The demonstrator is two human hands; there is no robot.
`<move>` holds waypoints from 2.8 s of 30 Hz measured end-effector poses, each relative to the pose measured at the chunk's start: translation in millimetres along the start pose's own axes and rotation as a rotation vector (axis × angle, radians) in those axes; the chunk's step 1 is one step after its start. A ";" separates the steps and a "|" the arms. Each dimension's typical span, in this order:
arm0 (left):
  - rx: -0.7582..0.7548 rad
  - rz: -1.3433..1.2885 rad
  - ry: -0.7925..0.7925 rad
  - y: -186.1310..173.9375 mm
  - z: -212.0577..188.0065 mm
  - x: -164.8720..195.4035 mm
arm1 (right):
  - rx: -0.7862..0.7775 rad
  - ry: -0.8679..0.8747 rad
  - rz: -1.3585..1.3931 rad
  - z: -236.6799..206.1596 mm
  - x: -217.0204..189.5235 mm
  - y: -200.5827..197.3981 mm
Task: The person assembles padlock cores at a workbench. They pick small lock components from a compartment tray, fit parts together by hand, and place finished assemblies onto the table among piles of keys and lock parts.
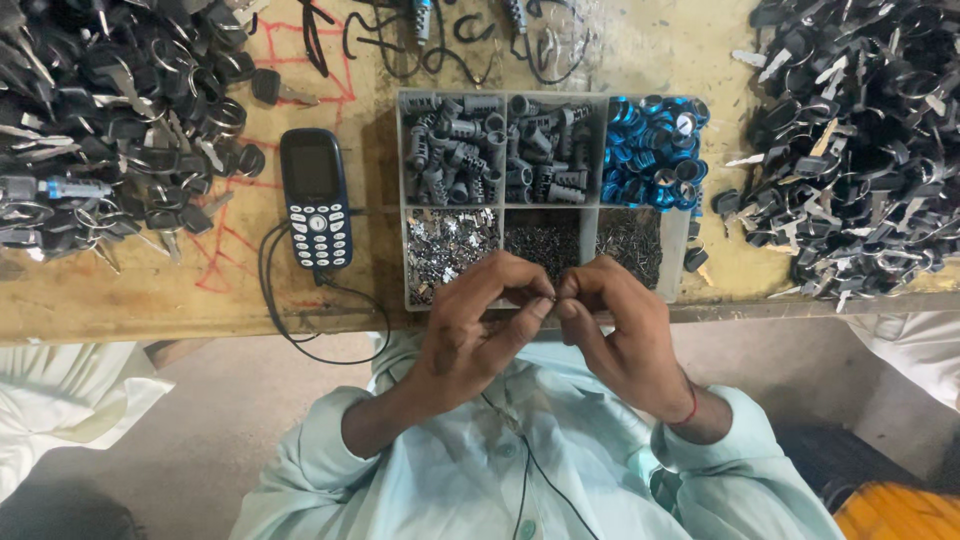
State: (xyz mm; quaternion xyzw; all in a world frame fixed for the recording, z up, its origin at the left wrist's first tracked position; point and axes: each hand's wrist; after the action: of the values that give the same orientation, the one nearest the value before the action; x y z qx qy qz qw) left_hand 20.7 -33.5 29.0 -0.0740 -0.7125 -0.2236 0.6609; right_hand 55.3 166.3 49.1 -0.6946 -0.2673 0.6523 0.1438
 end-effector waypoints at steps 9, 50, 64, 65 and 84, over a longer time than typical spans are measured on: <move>0.018 0.027 0.052 1.9 -0.6 5.5 | -0.013 0.051 0.112 -6.9 7.4 5.5; -0.210 -0.643 -0.313 -21.1 8.5 -31.9 | 0.191 -0.343 -0.890 113.5 -12.0 -17.8; -0.237 -0.588 -0.299 -21.4 13.8 -25.8 | 0.154 -0.327 -1.000 109.4 0.9 -25.2; -0.225 -0.625 -0.296 -22.0 13.3 -25.9 | 0.145 -0.309 -1.009 111.3 1.0 -23.4; 0.015 -0.238 -0.415 -7.9 7.2 -8.1 | -0.012 -0.140 -0.143 20.4 -2.7 -16.2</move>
State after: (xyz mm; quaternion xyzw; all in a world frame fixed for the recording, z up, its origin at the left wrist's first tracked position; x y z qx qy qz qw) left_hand 11.9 -36.0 19.2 -0.0291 -0.8385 -0.2748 0.4697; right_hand 32.3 175.0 58.0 -0.6272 -0.3295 0.6858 0.1665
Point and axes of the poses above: each hand's wrist, its own z-axis towards the middle knuckle, its own y-axis out of the palm, x = y × z, and after that the axes turned 8 degrees about -z, right-handed
